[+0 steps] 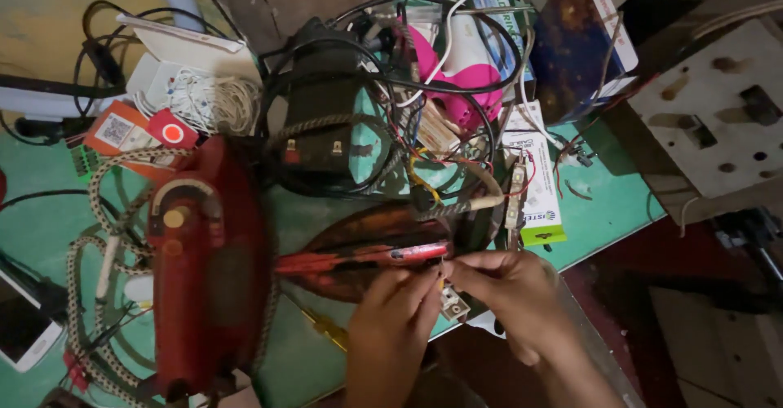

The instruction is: Stripping wires and connecting them to an electrical component while repairing an iron.

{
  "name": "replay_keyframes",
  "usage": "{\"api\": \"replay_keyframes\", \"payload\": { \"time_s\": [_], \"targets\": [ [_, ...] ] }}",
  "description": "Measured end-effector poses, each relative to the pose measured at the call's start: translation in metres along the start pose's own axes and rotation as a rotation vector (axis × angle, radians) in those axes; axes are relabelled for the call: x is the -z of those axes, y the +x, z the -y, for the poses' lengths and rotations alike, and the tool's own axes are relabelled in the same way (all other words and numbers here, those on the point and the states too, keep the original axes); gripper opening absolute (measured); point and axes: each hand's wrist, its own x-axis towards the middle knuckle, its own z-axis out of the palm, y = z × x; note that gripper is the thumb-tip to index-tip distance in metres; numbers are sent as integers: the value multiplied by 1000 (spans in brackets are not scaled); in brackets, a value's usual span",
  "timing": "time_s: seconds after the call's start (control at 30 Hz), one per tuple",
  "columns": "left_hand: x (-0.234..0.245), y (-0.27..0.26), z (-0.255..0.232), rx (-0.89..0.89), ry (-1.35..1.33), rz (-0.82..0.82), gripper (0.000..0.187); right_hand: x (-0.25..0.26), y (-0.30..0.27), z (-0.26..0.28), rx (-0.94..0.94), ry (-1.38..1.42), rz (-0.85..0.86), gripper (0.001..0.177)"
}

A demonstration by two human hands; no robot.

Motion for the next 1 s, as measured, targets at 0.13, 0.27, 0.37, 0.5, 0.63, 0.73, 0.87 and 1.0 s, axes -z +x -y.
{"api": "replay_keyframes", "payload": {
  "time_s": [0.13, 0.27, 0.37, 0.5, 0.63, 0.73, 0.87, 1.0],
  "targets": [
    [8, 3, 1, 294, -185, 96, 21, 2, 8, -10, -33, 97, 108, 23],
    [8, 5, -3, 270, -210, 73, 22, 1, 25, -31, 116, 196, 162, 19],
    [9, 7, -4, 336, -177, 52, 20, 5, 29, -33, 210, 326, 262, 19],
    [14, -3, 3, 316, -221, 66, 21, 8, 26, -23, 125, 199, 207, 22],
    [12, -36, 42, 996, -421, 146, 23, 9, 27, -20, 109, 80, 170, 22],
    [5, -45, 56, 1158, -779, 464, 31, 8, 30, -21, 86, 126, 191, 21],
    [-19, -43, 42, 1278, -1066, 339, 31, 7, 31, -19, 106, 201, 259, 19],
    [-38, -56, 49, 1460, -1301, 215, 20, 7, 33, -23, 156, 205, 268, 16]
  ]
}}
